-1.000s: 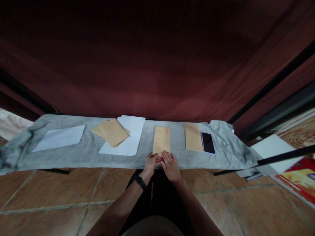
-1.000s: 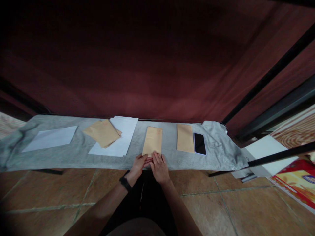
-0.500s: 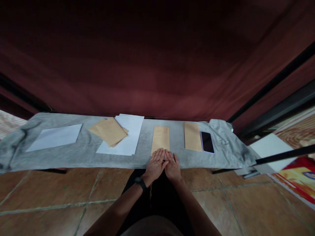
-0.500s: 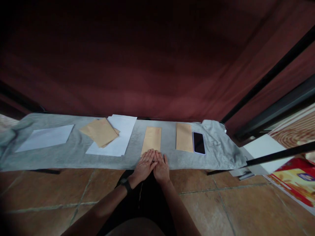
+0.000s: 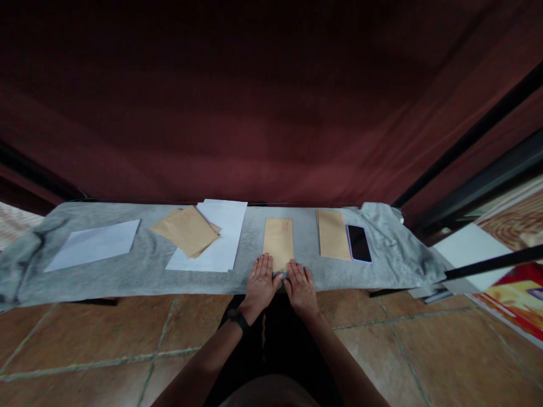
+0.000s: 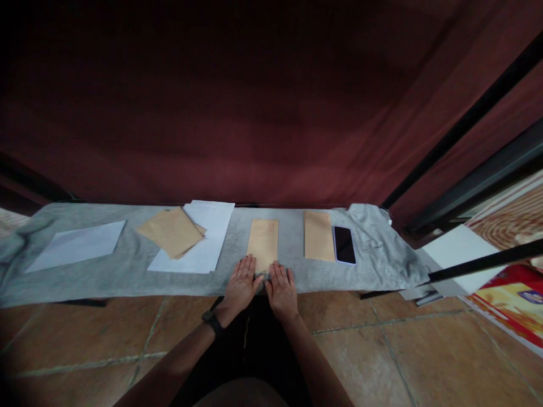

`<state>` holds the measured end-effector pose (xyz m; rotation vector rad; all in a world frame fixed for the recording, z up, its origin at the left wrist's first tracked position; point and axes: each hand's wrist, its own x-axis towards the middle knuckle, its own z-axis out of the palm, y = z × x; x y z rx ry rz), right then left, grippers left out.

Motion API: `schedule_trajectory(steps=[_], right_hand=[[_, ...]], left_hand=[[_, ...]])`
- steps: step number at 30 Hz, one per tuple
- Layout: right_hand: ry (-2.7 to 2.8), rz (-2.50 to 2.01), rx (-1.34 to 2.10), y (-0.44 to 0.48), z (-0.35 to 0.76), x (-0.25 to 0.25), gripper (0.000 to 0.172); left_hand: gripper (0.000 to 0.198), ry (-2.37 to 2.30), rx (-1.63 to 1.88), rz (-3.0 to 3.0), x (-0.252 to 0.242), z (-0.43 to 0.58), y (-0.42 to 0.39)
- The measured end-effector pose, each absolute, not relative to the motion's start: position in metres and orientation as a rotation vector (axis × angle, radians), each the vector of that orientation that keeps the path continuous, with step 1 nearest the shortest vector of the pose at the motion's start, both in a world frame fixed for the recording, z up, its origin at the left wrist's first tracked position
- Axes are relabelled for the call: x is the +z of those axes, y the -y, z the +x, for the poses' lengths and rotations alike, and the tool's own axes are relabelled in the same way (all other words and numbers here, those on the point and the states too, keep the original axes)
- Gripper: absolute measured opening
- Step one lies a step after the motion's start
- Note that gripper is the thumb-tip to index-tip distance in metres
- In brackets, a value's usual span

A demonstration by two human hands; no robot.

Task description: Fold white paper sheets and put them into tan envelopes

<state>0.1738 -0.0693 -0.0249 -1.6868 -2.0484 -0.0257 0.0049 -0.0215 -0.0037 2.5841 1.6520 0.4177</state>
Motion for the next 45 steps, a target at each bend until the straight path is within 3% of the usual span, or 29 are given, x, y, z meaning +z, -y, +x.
schedule_trajectory(steps=[7,24,33,39,45], right_hand=[[2.013,-1.695,-0.037,0.068,0.170,-0.026,0.047],[2.017,-1.735,0.035,0.068,0.170,-0.015,0.052],[1.999,-1.714,0.024,0.068,0.170,-0.018,0.052],[1.992,-1.706,-0.018,0.068,0.168,-0.020,0.051],[1.986,-1.726,-0.045,0.068,0.166,-0.021,0.053]], left_hand=[[0.054,-1.396,0.292,2.641,0.007,0.052,-0.021],[0.063,-1.564,0.270,2.532,-0.001,0.069,-0.123],[0.061,-1.850,0.509,2.373,-0.014,0.028,-0.081],[0.054,-1.711,0.656,2.255,-0.015,0.004,-0.032],[0.056,-1.689,0.821,1.752,0.003,0.005,-0.025]])
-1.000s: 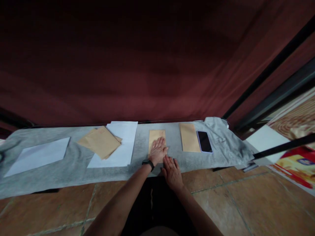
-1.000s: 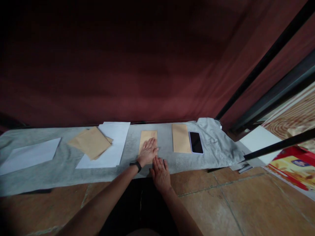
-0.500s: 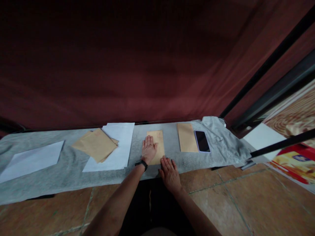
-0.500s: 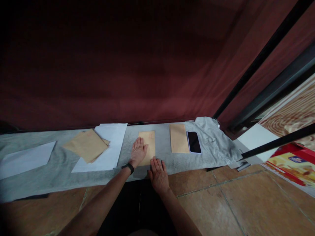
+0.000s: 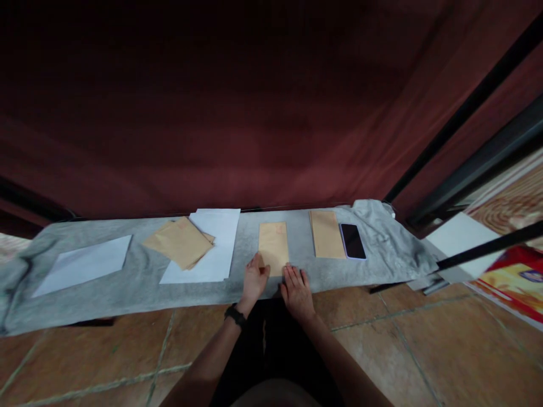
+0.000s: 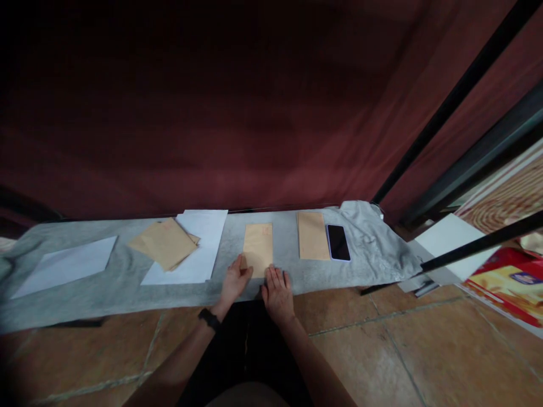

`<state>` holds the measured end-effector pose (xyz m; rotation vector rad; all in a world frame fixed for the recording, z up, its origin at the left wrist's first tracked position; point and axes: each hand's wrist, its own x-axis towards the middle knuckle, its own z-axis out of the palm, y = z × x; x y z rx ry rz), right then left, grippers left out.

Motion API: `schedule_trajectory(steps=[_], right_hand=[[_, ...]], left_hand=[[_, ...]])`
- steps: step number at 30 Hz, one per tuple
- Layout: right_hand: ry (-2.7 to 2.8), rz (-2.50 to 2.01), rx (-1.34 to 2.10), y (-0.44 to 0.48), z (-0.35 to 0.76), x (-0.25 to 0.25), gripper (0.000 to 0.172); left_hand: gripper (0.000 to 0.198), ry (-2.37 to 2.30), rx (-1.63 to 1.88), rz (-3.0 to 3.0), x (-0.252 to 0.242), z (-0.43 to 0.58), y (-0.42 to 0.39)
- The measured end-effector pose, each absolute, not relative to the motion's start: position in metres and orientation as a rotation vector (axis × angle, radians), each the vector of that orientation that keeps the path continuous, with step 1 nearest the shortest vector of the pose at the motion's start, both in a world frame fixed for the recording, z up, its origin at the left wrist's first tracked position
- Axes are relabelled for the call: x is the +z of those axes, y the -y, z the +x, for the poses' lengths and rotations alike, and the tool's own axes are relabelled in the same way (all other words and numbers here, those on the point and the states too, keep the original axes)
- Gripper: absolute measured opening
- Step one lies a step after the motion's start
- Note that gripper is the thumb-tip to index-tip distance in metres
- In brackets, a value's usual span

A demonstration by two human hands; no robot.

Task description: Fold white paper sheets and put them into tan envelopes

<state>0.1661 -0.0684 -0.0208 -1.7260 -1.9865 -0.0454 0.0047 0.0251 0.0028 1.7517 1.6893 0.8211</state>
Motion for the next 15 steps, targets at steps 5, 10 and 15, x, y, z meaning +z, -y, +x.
schedule_trajectory(steps=[5,10,15], right_hand=[[1.971,-1.791,0.012,0.067,0.162,-0.016,0.051],[1.946,-1.905,0.108,0.062,0.154,0.004,0.051],[1.662,-1.934,0.398,0.052,0.158,0.028,0.046]], left_hand=[[0.052,-1.654,0.871,1.272,0.018,0.002,-0.037],[0.036,-1.439,0.936,1.237,0.034,0.011,-0.026],[0.042,-1.157,1.020,1.264,0.061,0.039,-0.006]])
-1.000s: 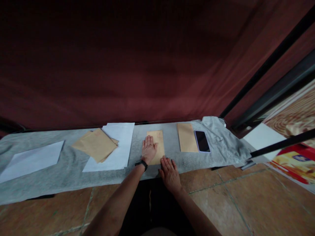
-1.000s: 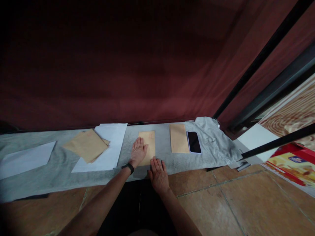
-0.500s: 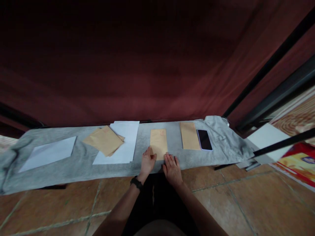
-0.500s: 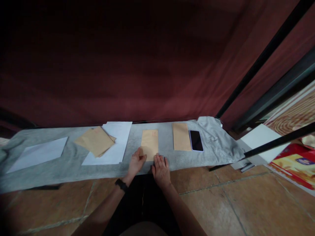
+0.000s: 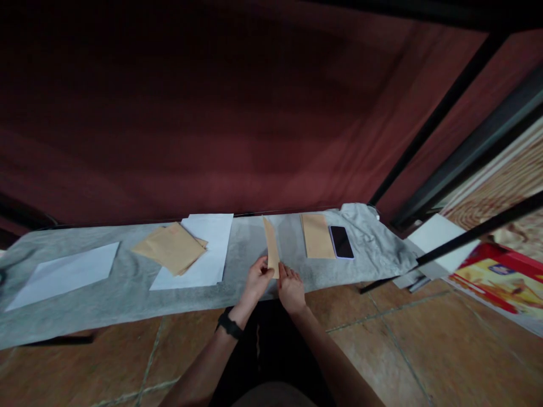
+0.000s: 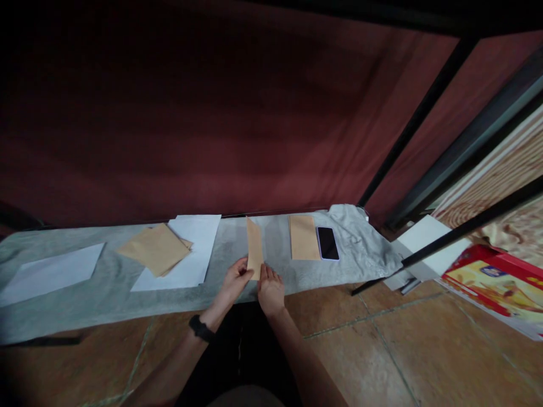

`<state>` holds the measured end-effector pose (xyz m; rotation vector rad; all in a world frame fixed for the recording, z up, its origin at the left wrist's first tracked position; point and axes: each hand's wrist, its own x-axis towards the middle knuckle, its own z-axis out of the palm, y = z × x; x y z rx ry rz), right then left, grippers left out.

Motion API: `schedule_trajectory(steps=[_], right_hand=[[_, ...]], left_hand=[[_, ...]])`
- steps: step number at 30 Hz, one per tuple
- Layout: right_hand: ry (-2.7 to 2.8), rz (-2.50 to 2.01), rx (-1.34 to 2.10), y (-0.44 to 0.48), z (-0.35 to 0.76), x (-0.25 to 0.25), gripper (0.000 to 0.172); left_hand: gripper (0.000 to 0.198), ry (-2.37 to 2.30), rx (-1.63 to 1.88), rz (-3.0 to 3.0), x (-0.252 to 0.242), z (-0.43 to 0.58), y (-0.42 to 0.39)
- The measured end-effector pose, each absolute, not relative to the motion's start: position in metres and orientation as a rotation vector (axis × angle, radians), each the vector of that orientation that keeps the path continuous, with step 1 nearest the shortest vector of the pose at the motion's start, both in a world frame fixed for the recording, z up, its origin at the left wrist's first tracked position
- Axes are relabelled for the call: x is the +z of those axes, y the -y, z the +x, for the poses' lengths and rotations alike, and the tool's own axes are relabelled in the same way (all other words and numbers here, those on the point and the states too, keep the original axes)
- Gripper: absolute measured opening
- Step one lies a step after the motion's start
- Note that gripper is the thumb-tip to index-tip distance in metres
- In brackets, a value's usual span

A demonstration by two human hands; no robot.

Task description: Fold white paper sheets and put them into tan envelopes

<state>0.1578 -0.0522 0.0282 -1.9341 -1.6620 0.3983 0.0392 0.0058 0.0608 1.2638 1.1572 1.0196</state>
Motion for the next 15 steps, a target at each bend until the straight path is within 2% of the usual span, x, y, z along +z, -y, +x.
schedule_trajectory(steps=[3,8,11,15], right_hand=[[1.406,-1.883,0.560,0.046,0.170,0.031,0.033],[0.621,-1.330,1.074,0.038,0.201,0.025,0.049],[0.494,-1.198,1.116,0.036,0.220,0.024,0.052],[0.345,-1.083,1.120,0.030,0.241,0.025,0.045]], left_hand=[[0.052,-1.074,0.995,1.270,0.073,0.051,0.001],[0.044,-1.145,0.985,1.498,0.061,0.045,0.002],[0.037,-1.239,0.938,1.636,0.041,0.032,0.002],[0.037,-1.271,0.841,1.725,0.023,0.018,0.006]])
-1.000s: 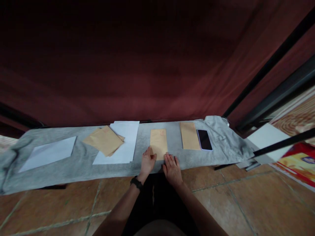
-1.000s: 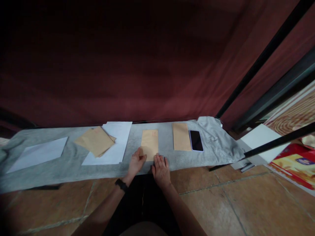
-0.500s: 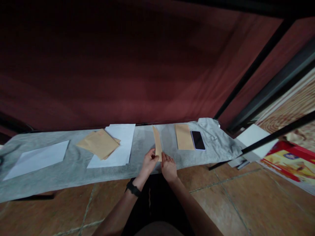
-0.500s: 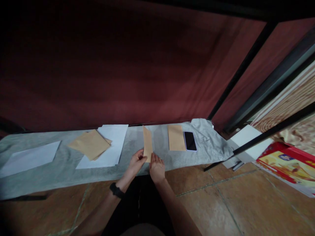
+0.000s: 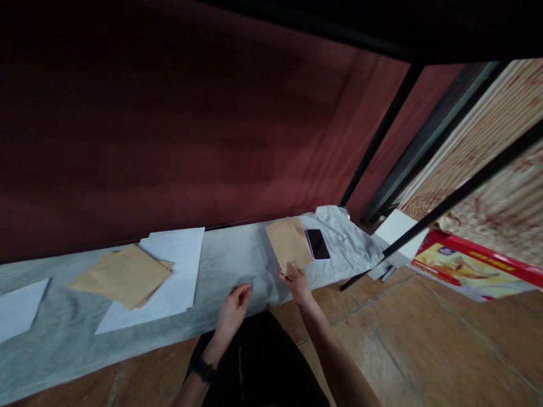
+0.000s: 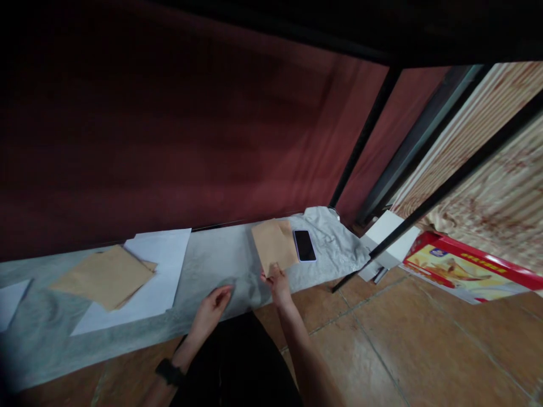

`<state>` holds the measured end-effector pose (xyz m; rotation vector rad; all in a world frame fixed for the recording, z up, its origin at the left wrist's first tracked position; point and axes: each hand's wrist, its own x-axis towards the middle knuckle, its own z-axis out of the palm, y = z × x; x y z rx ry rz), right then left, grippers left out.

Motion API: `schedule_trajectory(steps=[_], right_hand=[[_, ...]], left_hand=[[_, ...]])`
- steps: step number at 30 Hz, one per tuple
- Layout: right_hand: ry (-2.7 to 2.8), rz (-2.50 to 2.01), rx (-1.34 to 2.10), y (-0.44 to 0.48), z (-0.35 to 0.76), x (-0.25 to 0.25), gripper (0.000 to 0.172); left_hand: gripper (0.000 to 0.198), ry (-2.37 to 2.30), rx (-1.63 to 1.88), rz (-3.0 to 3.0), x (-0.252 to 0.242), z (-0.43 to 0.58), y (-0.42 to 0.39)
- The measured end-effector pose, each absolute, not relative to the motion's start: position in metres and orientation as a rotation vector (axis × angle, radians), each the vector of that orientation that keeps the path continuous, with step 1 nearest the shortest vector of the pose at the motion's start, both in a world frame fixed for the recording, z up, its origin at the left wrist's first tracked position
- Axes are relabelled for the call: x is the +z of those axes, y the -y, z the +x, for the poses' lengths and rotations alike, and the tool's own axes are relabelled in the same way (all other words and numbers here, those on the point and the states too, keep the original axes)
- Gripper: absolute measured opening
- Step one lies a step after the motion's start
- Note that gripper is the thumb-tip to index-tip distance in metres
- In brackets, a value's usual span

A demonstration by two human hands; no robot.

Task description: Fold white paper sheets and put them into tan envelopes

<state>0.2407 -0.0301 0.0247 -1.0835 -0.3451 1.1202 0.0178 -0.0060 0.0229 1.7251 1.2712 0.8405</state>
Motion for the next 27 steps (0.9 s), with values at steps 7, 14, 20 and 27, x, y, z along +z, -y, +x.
schedule_trajectory(steps=[7,14,20,27], right_hand=[[0.293,-1.075,1.088,0.008,0.268,0.020,0.026],[0.339,-1.144,1.127,-0.004,0.279,0.017,0.019],[0.367,-1.159,1.328,0.002,0.282,0.014,0.017],[0.345,-1.175,1.355,0.005,0.287,0.011,0.016]], left_hand=[[0.034,-1.297,0.788,1.786,0.010,0.007,0.015],[0.029,-1.233,0.838,1.818,0.002,0.002,0.016],[0.027,-1.208,0.872,1.820,0.004,0.003,0.018],[0.027,-1.202,0.874,1.857,0.001,0.003,0.023]])
